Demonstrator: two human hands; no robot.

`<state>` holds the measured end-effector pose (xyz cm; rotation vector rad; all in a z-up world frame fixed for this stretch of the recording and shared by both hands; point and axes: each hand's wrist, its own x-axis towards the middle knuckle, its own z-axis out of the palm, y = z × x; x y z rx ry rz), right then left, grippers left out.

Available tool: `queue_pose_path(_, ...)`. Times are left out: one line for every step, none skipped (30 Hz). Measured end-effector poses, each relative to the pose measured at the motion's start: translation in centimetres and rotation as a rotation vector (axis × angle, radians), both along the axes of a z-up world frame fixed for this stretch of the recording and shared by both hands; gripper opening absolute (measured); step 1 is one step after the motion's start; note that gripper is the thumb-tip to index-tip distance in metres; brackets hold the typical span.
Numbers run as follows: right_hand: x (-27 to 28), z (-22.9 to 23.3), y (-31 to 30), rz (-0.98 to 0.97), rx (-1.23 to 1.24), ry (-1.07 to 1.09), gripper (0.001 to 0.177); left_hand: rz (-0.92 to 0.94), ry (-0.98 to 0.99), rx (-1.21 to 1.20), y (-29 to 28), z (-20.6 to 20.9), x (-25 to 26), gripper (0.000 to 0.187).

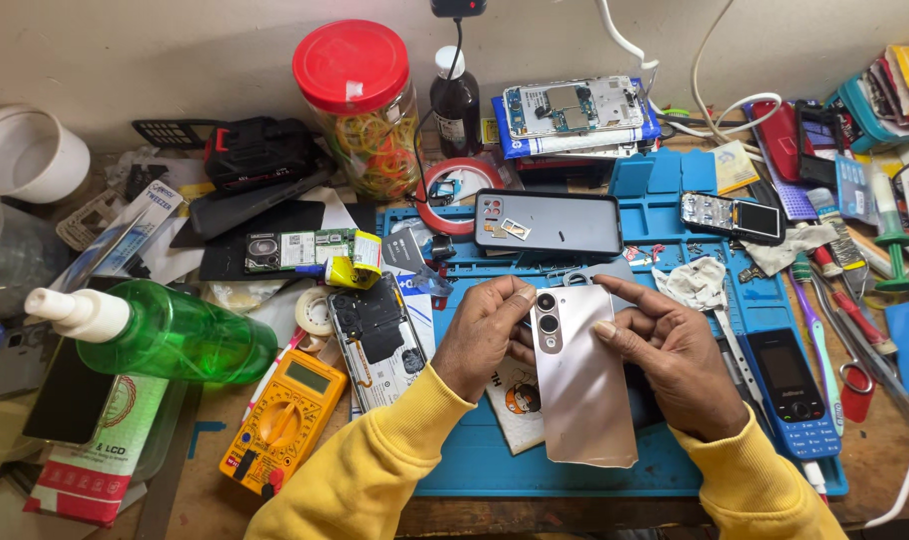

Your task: The person handles a smartphone back cover, removes the camera module, and applies adhesive around the camera cutout. They manipulate the back cover and camera components on a cluttered workbench.

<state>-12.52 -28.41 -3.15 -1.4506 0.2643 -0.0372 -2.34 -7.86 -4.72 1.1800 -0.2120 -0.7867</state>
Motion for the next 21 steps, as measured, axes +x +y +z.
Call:
queue_pose_path(0.0,0.0,0.0,0.002,0.007,0.003,0.062,-0.003,0.013,-0.016,0.1,0.0,0.0,0.024)
queue_pose_path(0.0,-0.1,-0.1,0.005,0.014,0.009,0.062,-0.005,0.029,-0.033,0.2,-0.1,0.0,0.024)
queue_pose_path(0.0,-0.1,-0.1,0.003,0.008,0.017,0.062,-0.008,0.044,-0.049,0.2,-0.2,0.0,0.024)
queue_pose_path(0.0,-0.1,-0.2,0.002,0.002,0.024,0.062,-0.008,0.049,-0.053,0.2,-0.2,0.0,0.024)
queue_pose_path(0.1,-0.1,-0.2,0.001,-0.004,0.031,0.062,-0.009,0.054,-0.057,0.3,-0.3,0.1,0.024)
queue_pose_path(0.1,-0.1,-0.2,0.002,0.004,0.031,0.062,-0.009,0.061,-0.059,0.3,-0.3,0.0,0.023)
queue_pose_path(0.0,-0.1,-0.2,0.002,0.011,0.031,0.062,-0.010,0.066,-0.070,0.3,-0.4,0.0,0.023)
queue_pose_path(0.0,-0.1,-0.2,0.002,0.019,0.031,0.062,-0.012,0.072,-0.080,0.3,-0.4,0.0,0.023)
queue_pose_path(-0.1,-0.1,-0.2,0.004,0.022,0.032,0.062,-0.014,0.078,-0.090,0.3,-0.4,-0.1,0.023)
queue_pose_path(0.0,-0.1,-0.2,0.006,0.024,0.030,0.062,-0.013,0.082,-0.091,0.2,-0.4,0.0,0.023)
queue_pose_path(0.0,-0.1,-0.2,0.008,0.026,0.028,0.062,-0.011,0.086,-0.091,0.1,-0.3,0.1,0.023)
queue_pose_path(0.0,-0.1,-0.2,0.010,0.028,0.026,0.062,-0.011,0.092,-0.092,0.2,-0.3,0.1,0.022)
queue_pose_path(0.0,-0.1,-0.2,0.011,0.030,0.024,0.062,-0.007,0.086,-0.092,0.2,-0.3,0.0,0.023)
queue_pose_path(0.0,0.0,-0.2,0.013,0.032,0.023,0.062,-0.004,0.081,-0.092,0.2,-0.3,0.0,0.023)
queue_pose_path(-0.1,0.0,-0.2,0.005,0.021,0.022,0.062,0.000,0.076,-0.091,0.2,-0.4,-0.1,0.023)
queue_pose_path(-0.1,0.1,-0.2,-0.003,0.009,0.019,0.062,-0.005,0.072,-0.093,0.2,-0.4,-0.1,0.023)
queue_pose_path(-0.2,0.2,-0.1,-0.011,-0.003,0.017,0.062,-0.009,0.068,-0.094,0.1,-0.4,-0.3,0.024)
queue_pose_path(-0.1,0.2,0.0,-0.037,0.007,0.001,0.061,-0.016,0.062,-0.096,0.0,-0.3,-0.3,0.025)
queue_pose_path(-0.1,0.3,0.2,-0.063,0.017,-0.015,0.061,-0.034,0.038,-0.073,-0.1,-0.1,-0.3,0.022)
queue_pose_path(-0.2,0.5,0.2,-0.093,0.024,-0.032,0.061,-0.055,0.014,-0.051,-0.1,0.3,-0.3,0.020)
queue_pose_path(0.0,0.5,0.3,-0.123,0.023,-0.096,0.059,-0.076,-0.010,-0.030,-0.1,0.7,-0.2,0.019)
